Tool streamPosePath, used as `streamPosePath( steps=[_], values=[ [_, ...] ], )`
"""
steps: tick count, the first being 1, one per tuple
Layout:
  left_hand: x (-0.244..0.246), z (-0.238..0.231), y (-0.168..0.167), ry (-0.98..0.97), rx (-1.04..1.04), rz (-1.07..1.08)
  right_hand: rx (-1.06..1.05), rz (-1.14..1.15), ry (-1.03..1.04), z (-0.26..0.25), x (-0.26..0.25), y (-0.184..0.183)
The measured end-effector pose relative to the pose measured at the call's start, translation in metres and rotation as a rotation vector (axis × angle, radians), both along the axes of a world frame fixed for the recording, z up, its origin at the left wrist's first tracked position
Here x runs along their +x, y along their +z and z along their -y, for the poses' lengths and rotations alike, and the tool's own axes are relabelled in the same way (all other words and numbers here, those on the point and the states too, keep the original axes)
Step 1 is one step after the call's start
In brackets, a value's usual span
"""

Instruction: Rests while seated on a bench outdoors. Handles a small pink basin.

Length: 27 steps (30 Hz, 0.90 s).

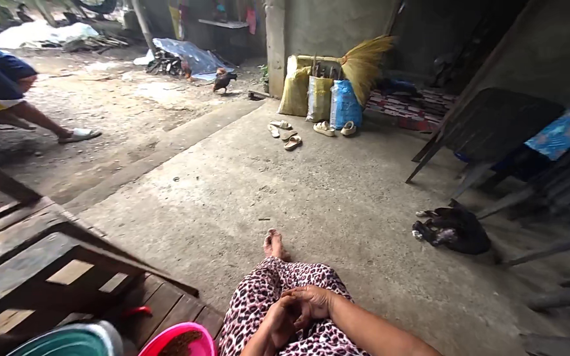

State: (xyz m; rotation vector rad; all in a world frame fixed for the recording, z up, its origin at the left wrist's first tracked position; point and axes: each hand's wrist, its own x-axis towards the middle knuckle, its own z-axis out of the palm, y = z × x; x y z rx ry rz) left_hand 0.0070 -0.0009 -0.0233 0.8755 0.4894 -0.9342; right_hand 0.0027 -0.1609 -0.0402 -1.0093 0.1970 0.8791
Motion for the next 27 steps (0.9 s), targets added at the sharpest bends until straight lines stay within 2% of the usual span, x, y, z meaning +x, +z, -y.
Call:
streamPosePath(
  steps=[15,21,27],
  values=[
    [-0.002,-0.001,0.004,-0.049,0.012,0.019,-0.027,0.043,-0.032,-0.002,-0.009,0.006],
    [0.000,0.000,0.000,-0.055,0.005,0.020,0.040,0.001,0.022,0.004,0.001,-0.021],
    [0.000,0.003,0.000,-0.015,0.044,-0.012,0.049,-0.005,-0.001,0.004,-0.001,-0.009]
  ],
)
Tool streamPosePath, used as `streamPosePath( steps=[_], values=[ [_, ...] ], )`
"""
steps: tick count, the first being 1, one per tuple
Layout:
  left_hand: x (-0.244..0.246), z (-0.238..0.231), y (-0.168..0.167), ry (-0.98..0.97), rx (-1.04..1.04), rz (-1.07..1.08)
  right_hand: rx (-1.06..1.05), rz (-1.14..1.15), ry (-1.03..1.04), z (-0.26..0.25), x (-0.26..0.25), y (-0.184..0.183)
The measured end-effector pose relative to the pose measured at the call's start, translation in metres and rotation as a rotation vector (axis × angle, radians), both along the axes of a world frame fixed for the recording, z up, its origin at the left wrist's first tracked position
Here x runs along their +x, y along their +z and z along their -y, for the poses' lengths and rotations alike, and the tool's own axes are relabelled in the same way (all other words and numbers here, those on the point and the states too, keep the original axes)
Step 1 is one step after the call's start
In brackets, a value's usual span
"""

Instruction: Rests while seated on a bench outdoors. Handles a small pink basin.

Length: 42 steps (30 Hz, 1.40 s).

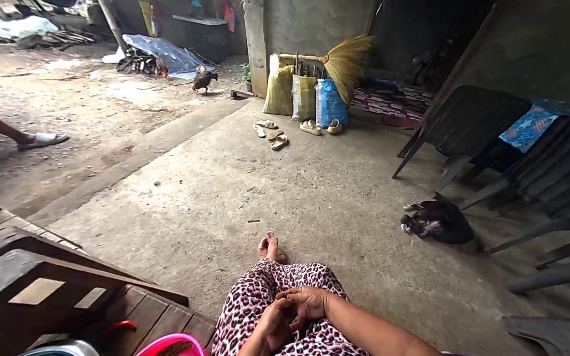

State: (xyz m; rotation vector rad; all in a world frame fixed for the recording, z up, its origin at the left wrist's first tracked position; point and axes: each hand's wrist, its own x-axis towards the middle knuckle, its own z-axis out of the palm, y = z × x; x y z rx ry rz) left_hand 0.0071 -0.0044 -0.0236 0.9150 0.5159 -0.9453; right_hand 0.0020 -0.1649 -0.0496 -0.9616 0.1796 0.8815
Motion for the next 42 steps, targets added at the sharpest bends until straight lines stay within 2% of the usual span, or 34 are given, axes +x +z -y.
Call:
streamPosePath(
  steps=[5,9,15,16,17,18,19,20,21,22,25,31,34,40,42],
  values=[
    [0.000,0.000,0.005,0.010,0.040,0.008,-0.071,0.015,-0.017,-0.003,-0.001,0.014],
    [0.000,-0.002,0.005,0.012,-0.006,0.009,-0.092,0.033,-0.007,-0.006,-0.006,0.033],
    [-0.001,-0.005,0.007,0.001,-0.028,0.016,0.047,0.126,0.032,-0.001,-0.005,0.015],
    [-0.001,-0.006,0.006,-0.005,-0.042,0.027,0.071,0.174,0.076,0.002,-0.005,0.026],
    [-0.001,-0.007,0.004,-0.010,-0.061,0.032,0.000,0.162,0.081,0.000,-0.010,0.061],
    [-0.001,-0.007,0.004,-0.016,-0.077,0.037,-0.287,-0.037,-0.068,-0.022,-0.021,0.123],
    [-0.001,-0.008,0.003,-0.022,-0.086,0.035,-0.387,-0.094,-0.067,-0.029,-0.022,0.146],
    [-0.001,-0.009,0.002,-0.025,-0.091,0.033,-0.327,-0.045,-0.017,-0.023,-0.020,0.131],
    [-0.001,-0.008,0.003,-0.026,-0.086,0.035,-0.161,0.079,0.086,-0.008,-0.012,0.085],
    [-0.001,-0.007,0.005,-0.026,-0.079,0.033,-0.111,0.084,0.079,-0.006,-0.007,0.054],
    [-0.003,-0.003,0.007,-0.019,-0.029,0.022,-0.094,0.019,0.011,-0.005,-0.003,0.018],
    [-0.002,0.001,0.005,0.017,0.027,0.010,-0.037,0.034,0.005,0.000,-0.002,0.008],
    [-0.001,-0.002,0.009,0.011,0.009,0.013,-0.069,0.035,-0.031,-0.004,-0.005,0.016],
    [-0.001,-0.001,0.006,-0.021,-0.011,0.009,-0.022,0.096,-0.024,-0.001,-0.008,0.006],
    [-0.001,-0.002,0.005,-0.039,-0.028,0.028,0.059,0.203,0.061,0.005,-0.009,0.027]
  ],
)
